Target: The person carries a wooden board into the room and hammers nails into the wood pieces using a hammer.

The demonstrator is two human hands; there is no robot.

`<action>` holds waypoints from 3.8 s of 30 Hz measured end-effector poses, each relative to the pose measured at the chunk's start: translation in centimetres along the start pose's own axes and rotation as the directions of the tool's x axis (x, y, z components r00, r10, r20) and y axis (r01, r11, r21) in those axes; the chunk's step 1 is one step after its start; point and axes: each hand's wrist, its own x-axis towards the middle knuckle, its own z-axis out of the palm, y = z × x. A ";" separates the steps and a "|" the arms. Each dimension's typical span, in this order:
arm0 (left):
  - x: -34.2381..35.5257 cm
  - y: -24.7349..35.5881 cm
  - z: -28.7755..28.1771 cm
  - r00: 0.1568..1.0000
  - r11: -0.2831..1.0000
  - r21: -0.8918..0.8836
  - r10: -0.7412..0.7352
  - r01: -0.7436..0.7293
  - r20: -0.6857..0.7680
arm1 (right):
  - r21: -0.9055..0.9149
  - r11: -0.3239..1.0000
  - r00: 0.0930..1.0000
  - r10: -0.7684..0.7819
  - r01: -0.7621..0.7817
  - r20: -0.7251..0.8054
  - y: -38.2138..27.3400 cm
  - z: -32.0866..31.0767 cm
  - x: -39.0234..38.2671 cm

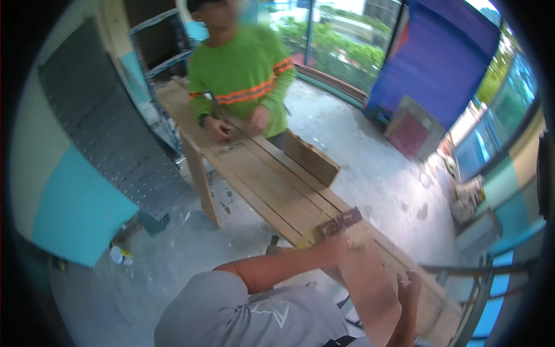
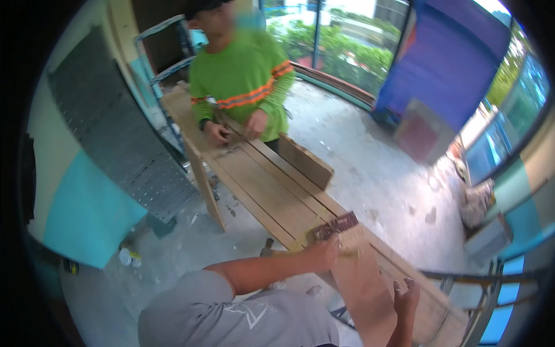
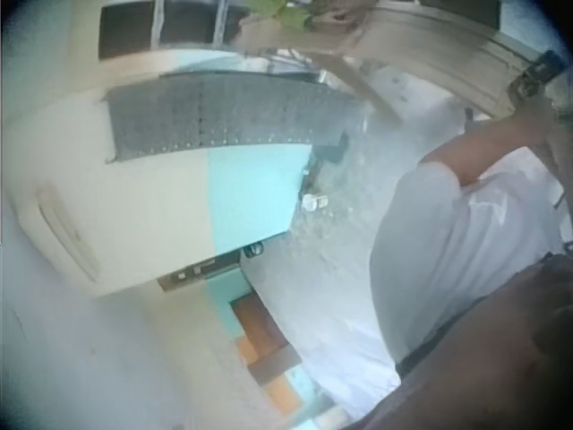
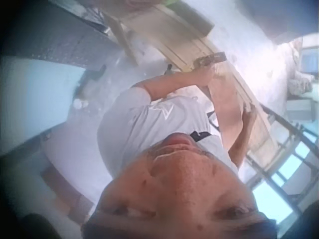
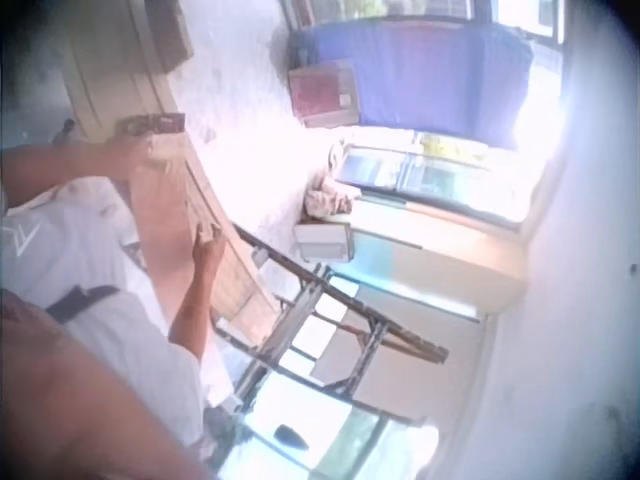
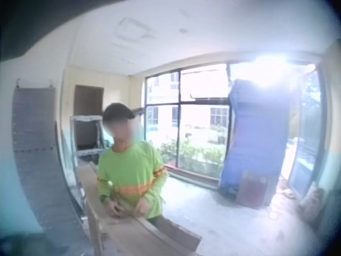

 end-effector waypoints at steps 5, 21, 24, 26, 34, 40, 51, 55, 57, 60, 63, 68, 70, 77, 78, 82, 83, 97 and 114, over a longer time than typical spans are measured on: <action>0.7 -0.6 -0.8 0.974 0.978 -0.112 -0.158 0.177 0.163 | -0.156 0.988 1.000 0.002 -0.003 -0.009 0.7 2.1 -8.4; -2.5 3.6 -0.7 0.957 0.982 -0.103 -0.177 0.157 -0.228 | 0.026 0.983 0.980 0.177 -0.180 0.086 -1.9 -0.7 -8.5; -2.9 4.1 0.0 0.919 0.993 -0.073 -0.118 0.097 -0.376 | 0.020 0.996 0.994 0.081 -0.082 0.068 -2.4 -0.5 -8.9; -3.0 5.8 0.0 0.905 0.975 -0.184 -0.188 0.125 -0.382 | 0.035 0.995 0.989 0.089 -0.094 0.119 -1.6 -0.5 -9.5; -8.2 14.6 -4.0 0.849 0.967 -0.109 -0.255 0.231 -0.463 | 0.256 0.954 0.988 -0.152 0.154 -0.028 0.4 1.0 -15.5; -15.3 18.7 -7.1 0.788 0.967 -0.229 -0.229 0.114 -0.572 | 0.349 0.918 0.977 -0.136 0.187 -0.165 0.7 1.5 -19.8; -29.0 15.5 -6.9 0.895 0.848 -0.510 -0.330 0.142 -0.299 | 0.632 0.603 0.872 -0.379 0.487 -0.309 -8.8 2.6 -24.9; -35.2 13.6 -8.3 0.850 0.690 -0.711 -0.449 0.134 -0.276 | 0.522 0.590 0.784 -0.529 0.615 -0.325 -13.3 5.9 -25.8; -38.3 12.4 -8.8 0.821 0.592 -0.795 -0.514 0.131 -0.247 | 0.511 0.693 0.849 -0.505 0.508 -0.158 -16.5 6.9 -27.2; -42.0 9.6 -8.3 0.764 0.492 -0.862 -0.602 0.124 -0.234 | 0.439 0.717 0.813 -0.579 0.541 -0.056 -20.6 9.0 -28.5; -44.8 6.7 -6.7 0.723 0.545 -0.832 -0.616 0.105 -0.312 | 0.425 0.758 0.826 -0.562 0.495 0.042 -24.7 9.7 -31.5; -47.3 6.5 -6.2 0.728 0.668 -0.717 -0.591 0.199 -0.348 | 0.335 0.790 0.803 -0.580 0.513 0.139 -24.7 14.6 -34.3; -48.3 4.9 -4.2 0.741 0.643 -0.749 -0.579 0.161 -0.339 | 0.262 0.863 0.820 -0.497 0.432 0.284 -25.0 16.9 -35.5; -49.2 3.1 -2.5 0.762 0.649 -0.720 -0.589 0.246 -0.271 | 0.249 0.924 0.877 -0.361 0.290 0.317 -25.8 18.6 -37.6; -49.0 2.6 -2.8 0.766 0.694 -0.672 -0.571 0.259 -0.295 | 0.251 0.928 0.879 -0.347 0.273 0.326 -25.9 18.3 -37.5; -48.3 2.4 -4.6 0.786 0.650 -0.739 -0.544 0.174 -0.293 | 0.397 0.893 0.963 -0.260 0.212 0.070 -25.4 16.0 -35.0; -48.4 1.8 -4.7 0.787 0.629 -0.760 -0.546 0.161 -0.286 | 0.382 0.872 0.950 -0.307 0.306 -0.060 -26.5 13.8 -34.5; -42.7 2.1 -4.1 0.780 0.765 -0.616 -0.498 0.188 -0.380 | -0.362 0.516 0.441 -0.855 0.776 -0.273 -36.1 -2.3 -29.8; -41.2 3.2 -3.9 0.764 0.759 -0.614 -0.524 0.217 -0.377 | -0.146 0.538 0.500 -0.834 0.830 -0.232 -38.1 -8.6 -25.1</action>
